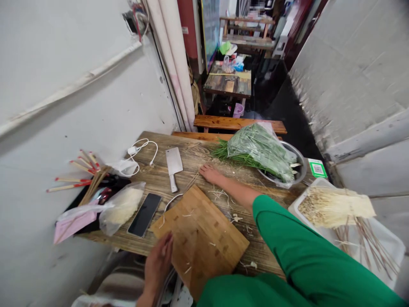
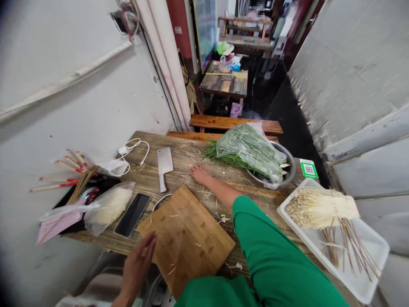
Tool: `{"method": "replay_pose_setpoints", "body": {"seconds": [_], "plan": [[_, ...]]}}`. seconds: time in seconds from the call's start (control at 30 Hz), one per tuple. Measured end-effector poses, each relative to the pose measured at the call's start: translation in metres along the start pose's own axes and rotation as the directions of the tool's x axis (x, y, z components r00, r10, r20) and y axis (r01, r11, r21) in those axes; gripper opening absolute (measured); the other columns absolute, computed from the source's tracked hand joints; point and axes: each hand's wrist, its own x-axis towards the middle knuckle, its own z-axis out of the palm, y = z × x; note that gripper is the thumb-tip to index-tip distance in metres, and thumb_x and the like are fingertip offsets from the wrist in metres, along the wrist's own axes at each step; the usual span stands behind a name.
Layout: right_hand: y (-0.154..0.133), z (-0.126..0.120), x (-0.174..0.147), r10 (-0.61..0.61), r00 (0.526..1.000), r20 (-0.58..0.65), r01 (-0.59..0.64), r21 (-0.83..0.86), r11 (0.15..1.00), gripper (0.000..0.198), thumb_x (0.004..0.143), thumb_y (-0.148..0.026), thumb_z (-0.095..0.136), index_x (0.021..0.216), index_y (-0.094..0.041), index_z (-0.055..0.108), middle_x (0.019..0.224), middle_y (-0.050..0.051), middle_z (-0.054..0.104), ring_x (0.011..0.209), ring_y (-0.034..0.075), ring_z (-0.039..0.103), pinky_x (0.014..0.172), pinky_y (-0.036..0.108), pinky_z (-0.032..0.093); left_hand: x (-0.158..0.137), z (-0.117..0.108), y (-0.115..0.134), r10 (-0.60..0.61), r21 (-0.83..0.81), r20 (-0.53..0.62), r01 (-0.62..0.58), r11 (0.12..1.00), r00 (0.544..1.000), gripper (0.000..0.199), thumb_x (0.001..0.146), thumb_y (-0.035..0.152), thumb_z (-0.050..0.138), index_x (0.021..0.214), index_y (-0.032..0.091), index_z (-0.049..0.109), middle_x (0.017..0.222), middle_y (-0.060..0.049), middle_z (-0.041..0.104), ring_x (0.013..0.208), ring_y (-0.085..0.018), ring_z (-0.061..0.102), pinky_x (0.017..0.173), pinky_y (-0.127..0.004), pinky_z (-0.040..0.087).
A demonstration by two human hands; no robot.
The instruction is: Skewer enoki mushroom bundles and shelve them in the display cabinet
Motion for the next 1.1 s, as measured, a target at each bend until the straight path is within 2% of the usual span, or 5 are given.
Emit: {"method": "replay_pose_setpoints", "body": {"seconds": [0.2, 0.43, 0.7, 0.9, 1.1], "plan": [[-0.002, -0.001, 0.051, -0.069, 0.993, 0.096, 0.078, -0.093, 0.993, 0.024, 0.089, -0.029, 0.052, 0.104, -0.012, 0.058, 0.11, 0.008, 0.058, 0.101, 0.02, 0.055, 0.089, 0.043, 0.043, 0.02, 0.041, 0.078, 0.034, -0.083, -0.114, -0.044, 0.996, 0.993, 0.032, 0.076, 0.039, 0.054, 0.103, 0.024, 0.063, 0.097, -0.008, 0.069, 0.09, -0.023, 0.064, 0.089, -0.038, 0.046], [0.028, -0.035, 0.026, -0.003, 0.997, 0.073, 0.012, -0.131, 0.991, 0.028, 0.088, -0.032, 0.052, 0.108, -0.013, 0.056, 0.108, 0.008, 0.058, 0.094, 0.019, 0.058, 0.081, 0.04, 0.048, 0.0, 0.068, 0.061, -0.289, -0.377, 0.189, 0.341, 0.861, 0.939, 0.047, 0.067, 0.045, 0.064, 0.104, 0.017, 0.061, 0.093, -0.01, 0.068, 0.077, -0.022, 0.065, 0.077, -0.037, 0.051], [-0.043, 0.005, -0.118, -0.086, 0.995, -0.048, 0.086, 0.002, 0.996, 0.024, 0.091, -0.026, 0.042, 0.102, -0.017, 0.062, 0.094, 0.004, 0.066, 0.086, 0.018, 0.06, 0.069, 0.026, 0.046, 0.012, 0.112, 0.108, -0.306, -0.706, 0.343, 0.459, 0.539, 0.888, 0.037, 0.081, 0.043, 0.05, 0.11, 0.02, 0.056, 0.104, -0.008, 0.065, 0.097, -0.019, 0.06, 0.084, -0.033, 0.048], [-0.041, 0.056, -0.224, 0.09, 0.986, -0.14, -0.073, 0.125, 0.989, 0.028, 0.091, -0.031, 0.039, 0.111, -0.022, 0.057, 0.108, 0.003, 0.062, 0.096, 0.016, 0.056, 0.077, 0.023, 0.043, 0.005, 0.139, 0.11, -0.45, -0.643, 0.505, 0.669, 0.373, 0.736, 0.019, 0.084, 0.018, 0.04, 0.074, 0.017, 0.056, 0.078, -0.006, 0.065, 0.078, -0.015, 0.064, 0.076, -0.031, 0.051], [0.054, 0.089, -0.344, 0.67, 0.73, -0.134, -0.654, 0.145, 0.742, 0.043, 0.082, -0.021, 0.049, 0.123, -0.007, 0.047, 0.115, 0.021, 0.052, 0.105, 0.028, 0.048, 0.087, 0.038, 0.038, 0.01, 0.119, 0.1, -0.496, -0.659, 0.502, 0.685, 0.312, 0.709, 0.02, 0.083, 0.005, 0.039, 0.079, 0.017, 0.054, 0.067, 0.001, 0.057, 0.056, -0.006, 0.056, 0.059, -0.018, 0.05]]}}
